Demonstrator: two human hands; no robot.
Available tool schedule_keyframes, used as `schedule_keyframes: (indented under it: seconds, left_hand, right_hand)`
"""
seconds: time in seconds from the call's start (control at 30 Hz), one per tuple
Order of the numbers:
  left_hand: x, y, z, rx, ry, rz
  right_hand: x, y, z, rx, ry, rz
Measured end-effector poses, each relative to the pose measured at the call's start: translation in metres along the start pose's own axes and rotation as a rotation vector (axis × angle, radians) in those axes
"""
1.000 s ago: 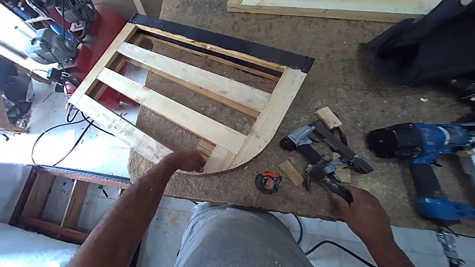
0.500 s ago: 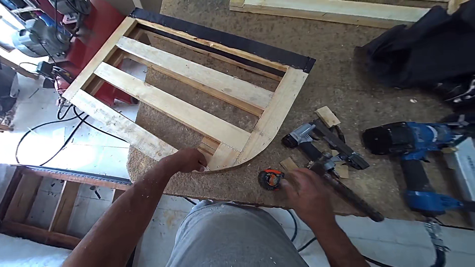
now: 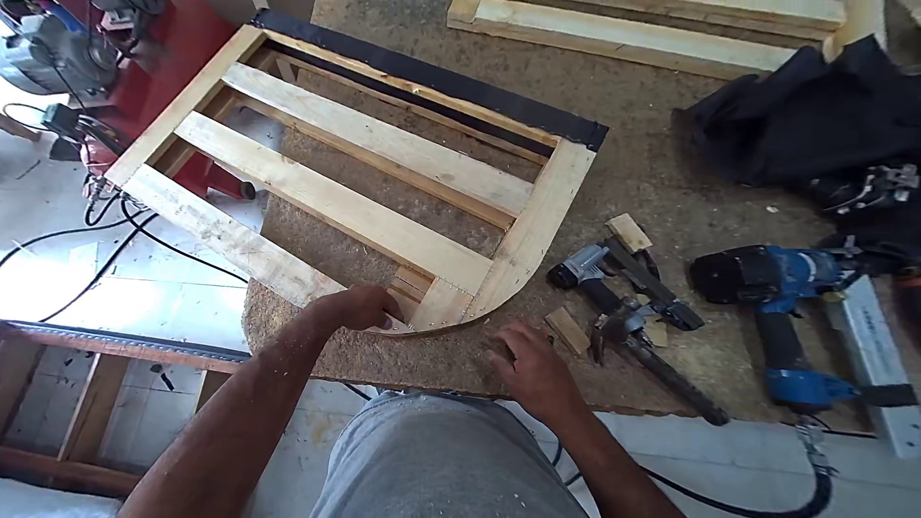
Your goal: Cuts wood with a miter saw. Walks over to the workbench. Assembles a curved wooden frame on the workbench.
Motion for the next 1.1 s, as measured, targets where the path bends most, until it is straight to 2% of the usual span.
schedule_keyframes:
  seconds: [0.1,0.2,0.3,0.37,0.43,0.57,0.73,0.8,0.87,1.0,1.1]
  left_hand:
    - [0.001,-0.008,0.009,-0.084,0.11,-0.102]
    - [0.008,-0.029,0.021,-0.077,0.291,-0.127]
    - [0.018,-0.04,0.022,0.018,0.415,-0.085]
    - [0.019,-0.041,0.018,0.011,0.418,-0.074]
    - [0.021,-0.041,0.015,-0.001,0.419,-0.083]
    - [0.023,-0.042,0.015,-0.016,0.439,-0.11]
    - [0.022,-0.041,0.013,-0.006,0.439,-0.098]
    - [0.023,-0.043,0.014,0.02,0.455,-0.083]
    - [0.025,-0.046,0.016,0.013,0.552,-0.073]
    - [0.033,-0.057,0.011,-0.178,0.828,-0.139]
    - [0.038,-0.058,0.007,-0.203,0.916,-0.17]
  right_hand:
    - [-0.02,0.029,0.012,0.167,0.104,-0.006]
    - [-0.053,0.095,0.033,0.45,0.274,0.052]
    - [-0.06,0.175,0.058,0.689,0.205,0.1]
    - [-0.051,0.214,0.069,0.715,0.095,0.146]
    - [-0.042,0.236,0.072,0.665,0.062,0.215]
    - [-0.042,0.25,0.064,0.604,0.038,0.24]
    - [-0.079,0.207,0.081,0.633,-0.015,0.274]
    - [-0.093,0.17,0.094,0.619,0.03,0.196]
    - [-0.102,0.119,0.102,0.54,0.071,0.061]
    - [-0.081,0.029,0.083,0.254,0.036,-0.202]
    - [-0.046,-0.023,0.054,0.125,-0.135,-0.346]
Point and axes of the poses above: each hand's wrist, its own z-axis away from the middle knuckle, its own x-axis out of the palm, y = z × x, the point moved 3 cm from there along -z, towards the middle knuckle, and after that the axes turned 8 degrees about -y, right-handed, at the moved point
